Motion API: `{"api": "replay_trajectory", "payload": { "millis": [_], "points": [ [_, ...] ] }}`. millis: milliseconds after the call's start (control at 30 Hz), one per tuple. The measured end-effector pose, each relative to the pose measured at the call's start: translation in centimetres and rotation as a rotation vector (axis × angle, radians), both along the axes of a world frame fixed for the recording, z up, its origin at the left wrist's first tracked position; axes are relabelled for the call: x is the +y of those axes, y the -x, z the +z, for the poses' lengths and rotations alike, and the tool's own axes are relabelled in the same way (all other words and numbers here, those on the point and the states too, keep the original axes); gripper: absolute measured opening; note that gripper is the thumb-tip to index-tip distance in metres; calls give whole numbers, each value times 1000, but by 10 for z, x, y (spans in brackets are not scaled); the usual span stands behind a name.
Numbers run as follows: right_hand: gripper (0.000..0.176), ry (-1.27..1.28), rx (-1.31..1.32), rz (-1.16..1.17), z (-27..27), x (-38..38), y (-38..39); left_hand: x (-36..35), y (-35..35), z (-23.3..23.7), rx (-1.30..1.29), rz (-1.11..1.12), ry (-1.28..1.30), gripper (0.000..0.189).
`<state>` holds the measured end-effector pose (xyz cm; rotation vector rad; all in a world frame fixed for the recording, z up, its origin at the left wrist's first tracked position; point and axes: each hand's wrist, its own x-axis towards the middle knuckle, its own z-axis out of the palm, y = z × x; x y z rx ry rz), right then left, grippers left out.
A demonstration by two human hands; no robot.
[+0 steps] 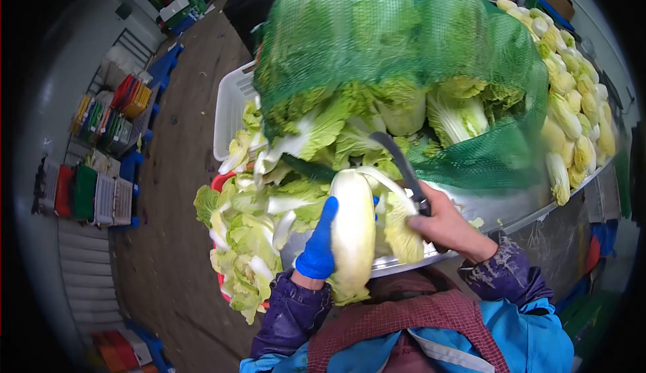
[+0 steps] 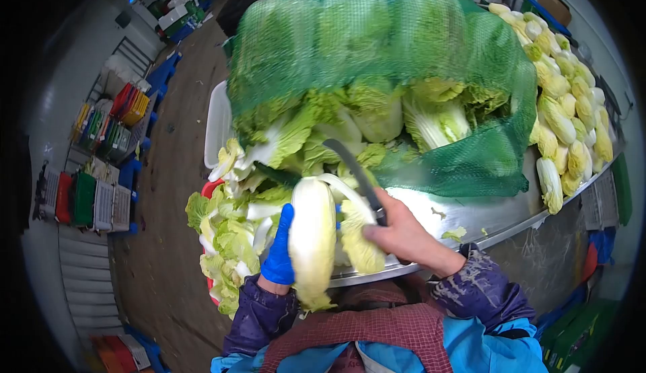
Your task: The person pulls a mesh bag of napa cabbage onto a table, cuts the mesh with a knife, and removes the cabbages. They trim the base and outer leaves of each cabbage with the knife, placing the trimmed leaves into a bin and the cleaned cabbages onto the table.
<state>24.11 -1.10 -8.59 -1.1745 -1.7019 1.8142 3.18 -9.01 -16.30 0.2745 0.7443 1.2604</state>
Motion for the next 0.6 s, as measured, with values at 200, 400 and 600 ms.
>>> {"api": "replay_trajectory", "payload": {
  "millis": [200, 400, 600],
  "points": [
    [45, -467, -310, -61, -88, 43, -94, 48, -55, 19, -951, -327, -130, 97],
    [78, 192, 83, 13, -30, 36, -128, 85, -131, 25, 32, 22, 15, 65],
    [66, 166, 535, -353, -47, 53, -221, 96, -175, 43, 350, -328, -80, 91]
  ]
}}
